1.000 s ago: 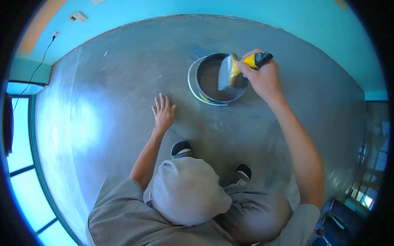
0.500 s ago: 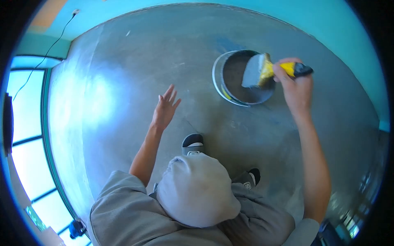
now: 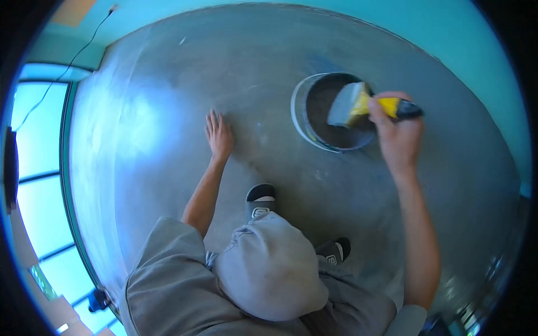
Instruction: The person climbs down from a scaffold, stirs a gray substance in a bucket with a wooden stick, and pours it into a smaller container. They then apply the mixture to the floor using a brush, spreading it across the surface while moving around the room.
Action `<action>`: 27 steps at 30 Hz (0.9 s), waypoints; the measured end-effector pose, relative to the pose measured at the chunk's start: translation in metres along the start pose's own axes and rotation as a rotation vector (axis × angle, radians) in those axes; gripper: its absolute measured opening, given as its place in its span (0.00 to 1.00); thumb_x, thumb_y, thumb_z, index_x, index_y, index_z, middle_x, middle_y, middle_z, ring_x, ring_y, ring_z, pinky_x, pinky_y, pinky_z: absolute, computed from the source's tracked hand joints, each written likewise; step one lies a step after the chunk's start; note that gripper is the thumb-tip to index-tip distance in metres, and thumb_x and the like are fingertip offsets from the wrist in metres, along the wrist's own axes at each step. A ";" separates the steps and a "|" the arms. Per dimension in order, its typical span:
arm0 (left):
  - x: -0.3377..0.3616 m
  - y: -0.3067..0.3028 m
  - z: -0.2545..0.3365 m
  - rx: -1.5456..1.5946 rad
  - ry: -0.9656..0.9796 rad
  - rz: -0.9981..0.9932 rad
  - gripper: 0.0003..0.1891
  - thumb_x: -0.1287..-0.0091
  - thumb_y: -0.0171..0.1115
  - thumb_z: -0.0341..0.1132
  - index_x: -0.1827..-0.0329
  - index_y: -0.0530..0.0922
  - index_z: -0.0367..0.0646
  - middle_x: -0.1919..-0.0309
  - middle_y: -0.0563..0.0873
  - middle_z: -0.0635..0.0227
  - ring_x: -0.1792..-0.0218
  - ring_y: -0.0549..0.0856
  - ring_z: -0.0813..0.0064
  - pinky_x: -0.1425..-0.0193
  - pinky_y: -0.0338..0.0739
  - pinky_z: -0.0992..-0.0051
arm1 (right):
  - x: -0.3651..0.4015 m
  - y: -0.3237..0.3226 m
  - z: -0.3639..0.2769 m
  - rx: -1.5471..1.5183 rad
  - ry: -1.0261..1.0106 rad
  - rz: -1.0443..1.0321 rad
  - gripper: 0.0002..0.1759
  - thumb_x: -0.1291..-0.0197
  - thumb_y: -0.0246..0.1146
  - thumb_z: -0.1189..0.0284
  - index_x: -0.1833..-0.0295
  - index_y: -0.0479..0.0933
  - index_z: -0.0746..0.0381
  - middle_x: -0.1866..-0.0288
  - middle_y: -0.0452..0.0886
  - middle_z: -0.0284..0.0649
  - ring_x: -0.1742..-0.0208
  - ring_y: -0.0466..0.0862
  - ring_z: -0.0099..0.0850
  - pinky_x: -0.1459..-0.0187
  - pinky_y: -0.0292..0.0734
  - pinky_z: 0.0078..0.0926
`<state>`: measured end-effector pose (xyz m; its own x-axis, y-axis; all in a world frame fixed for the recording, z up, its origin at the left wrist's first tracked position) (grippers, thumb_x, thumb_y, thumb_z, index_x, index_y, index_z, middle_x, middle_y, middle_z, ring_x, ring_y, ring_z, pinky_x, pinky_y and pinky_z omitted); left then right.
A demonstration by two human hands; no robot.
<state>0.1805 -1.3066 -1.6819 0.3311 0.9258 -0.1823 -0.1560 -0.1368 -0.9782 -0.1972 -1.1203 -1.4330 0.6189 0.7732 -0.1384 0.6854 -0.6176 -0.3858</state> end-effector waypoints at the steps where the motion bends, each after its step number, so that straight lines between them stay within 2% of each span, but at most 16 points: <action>1: 0.010 0.014 -0.006 -0.029 0.018 -0.037 0.25 0.28 0.43 0.40 0.31 0.62 0.40 0.27 0.58 0.57 0.26 0.54 0.55 0.27 0.49 0.50 | 0.000 0.002 0.000 0.054 -0.105 0.014 0.10 0.42 0.67 0.70 0.60 0.76 0.64 0.69 0.80 0.35 0.70 0.79 0.23 0.65 0.75 0.21; 3: 0.033 0.018 0.003 -0.031 0.040 -0.118 0.24 0.29 0.43 0.39 0.31 0.63 0.40 0.27 0.58 0.58 0.26 0.54 0.55 0.27 0.49 0.50 | 0.003 -0.002 -0.012 0.204 -0.224 0.046 0.11 0.45 0.69 0.70 0.62 0.76 0.62 0.73 0.78 0.36 0.71 0.77 0.22 0.68 0.75 0.24; 5: 0.049 0.007 0.009 -0.031 0.051 -0.174 0.24 0.29 0.43 0.38 0.31 0.63 0.40 0.27 0.58 0.59 0.26 0.55 0.56 0.27 0.48 0.49 | 0.003 -0.003 -0.017 0.168 -0.265 0.053 0.11 0.47 0.69 0.71 0.63 0.75 0.62 0.73 0.79 0.40 0.72 0.80 0.28 0.68 0.75 0.26; 10: 0.088 0.016 0.007 -0.040 0.132 -0.145 0.23 0.28 0.43 0.37 0.31 0.64 0.40 0.27 0.59 0.60 0.26 0.55 0.56 0.26 0.46 0.53 | -0.001 0.012 0.001 0.122 -0.367 0.061 0.12 0.48 0.70 0.72 0.65 0.74 0.63 0.72 0.80 0.44 0.73 0.82 0.36 0.69 0.76 0.29; 13: 0.114 0.012 0.005 0.028 0.125 -0.128 0.23 0.29 0.44 0.35 0.32 0.65 0.40 0.28 0.60 0.58 0.26 0.55 0.56 0.25 0.45 0.56 | 0.001 0.014 0.012 0.084 -0.206 0.024 0.12 0.49 0.71 0.71 0.65 0.73 0.63 0.74 0.80 0.44 0.73 0.82 0.36 0.69 0.76 0.31; 16: 0.128 0.012 0.005 0.088 0.080 -0.083 0.23 0.30 0.45 0.35 0.32 0.66 0.40 0.28 0.61 0.57 0.27 0.56 0.56 0.25 0.45 0.57 | 0.000 0.017 0.029 0.059 -0.181 0.084 0.13 0.49 0.71 0.71 0.64 0.74 0.62 0.74 0.80 0.44 0.73 0.83 0.38 0.69 0.77 0.32; 19: 0.128 0.013 0.000 0.141 0.128 0.001 0.22 0.31 0.45 0.35 0.34 0.69 0.40 0.30 0.65 0.56 0.29 0.60 0.55 0.26 0.49 0.56 | -0.005 0.028 0.053 0.131 -0.145 0.060 0.20 0.53 0.72 0.66 0.62 0.74 0.68 0.74 0.81 0.51 0.72 0.83 0.45 0.70 0.78 0.36; 20: 0.125 0.018 -0.005 0.201 0.167 0.058 0.21 0.31 0.46 0.35 0.35 0.70 0.40 0.31 0.66 0.56 0.30 0.62 0.55 0.27 0.51 0.56 | -0.006 0.031 0.054 0.132 -0.082 -0.005 0.15 0.50 0.72 0.68 0.65 0.74 0.65 0.76 0.80 0.46 0.74 0.82 0.36 0.70 0.76 0.33; 21: 0.125 0.025 -0.010 0.214 0.192 0.103 0.21 0.30 0.45 0.36 0.36 0.71 0.41 0.32 0.68 0.55 0.31 0.64 0.54 0.27 0.53 0.56 | -0.005 0.028 0.048 0.178 -0.093 0.037 0.18 0.52 0.72 0.66 0.65 0.74 0.66 0.76 0.79 0.48 0.74 0.81 0.42 0.69 0.76 0.35; 22: 0.126 0.032 -0.014 0.226 0.218 0.147 0.21 0.30 0.45 0.37 0.37 0.72 0.41 0.34 0.69 0.54 0.31 0.65 0.53 0.28 0.54 0.56 | -0.002 0.021 0.043 0.126 -0.187 0.096 0.19 0.52 0.72 0.65 0.65 0.74 0.67 0.76 0.79 0.51 0.73 0.81 0.46 0.69 0.76 0.37; 23: 0.125 0.036 -0.019 0.240 0.237 0.178 0.21 0.30 0.44 0.37 0.36 0.72 0.41 0.33 0.69 0.55 0.31 0.65 0.53 0.28 0.54 0.56 | 0.003 0.011 0.035 0.153 -0.179 0.130 0.18 0.52 0.72 0.66 0.65 0.74 0.68 0.76 0.78 0.52 0.73 0.81 0.48 0.69 0.76 0.37; 24: 0.124 0.038 -0.018 0.244 0.249 0.183 0.21 0.30 0.44 0.38 0.36 0.71 0.41 0.33 0.69 0.55 0.31 0.65 0.54 0.28 0.54 0.57 | 0.007 -0.001 0.029 0.150 -0.145 0.132 0.17 0.51 0.71 0.66 0.65 0.74 0.67 0.76 0.79 0.49 0.73 0.82 0.42 0.69 0.77 0.35; 27: 0.119 0.038 -0.013 0.207 0.239 0.159 0.22 0.29 0.44 0.38 0.35 0.70 0.42 0.32 0.68 0.55 0.31 0.64 0.54 0.28 0.54 0.57 | 0.022 -0.041 0.038 -0.091 -0.051 0.320 0.15 0.49 0.71 0.67 0.66 0.75 0.65 0.75 0.81 0.44 0.73 0.83 0.33 0.70 0.77 0.32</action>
<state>0.2259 -1.2063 -1.7416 0.4917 0.7869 -0.3729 -0.4002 -0.1761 -0.8994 -0.2264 -1.0728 -1.4550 0.7899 0.5429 -0.2852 0.4925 -0.8387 -0.2326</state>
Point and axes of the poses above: each hand's wrist, its own x-axis away from the middle knuckle, its own y-axis out of the palm, z = x × y, the point moved 5 cm from there along -x, towards the middle knuckle
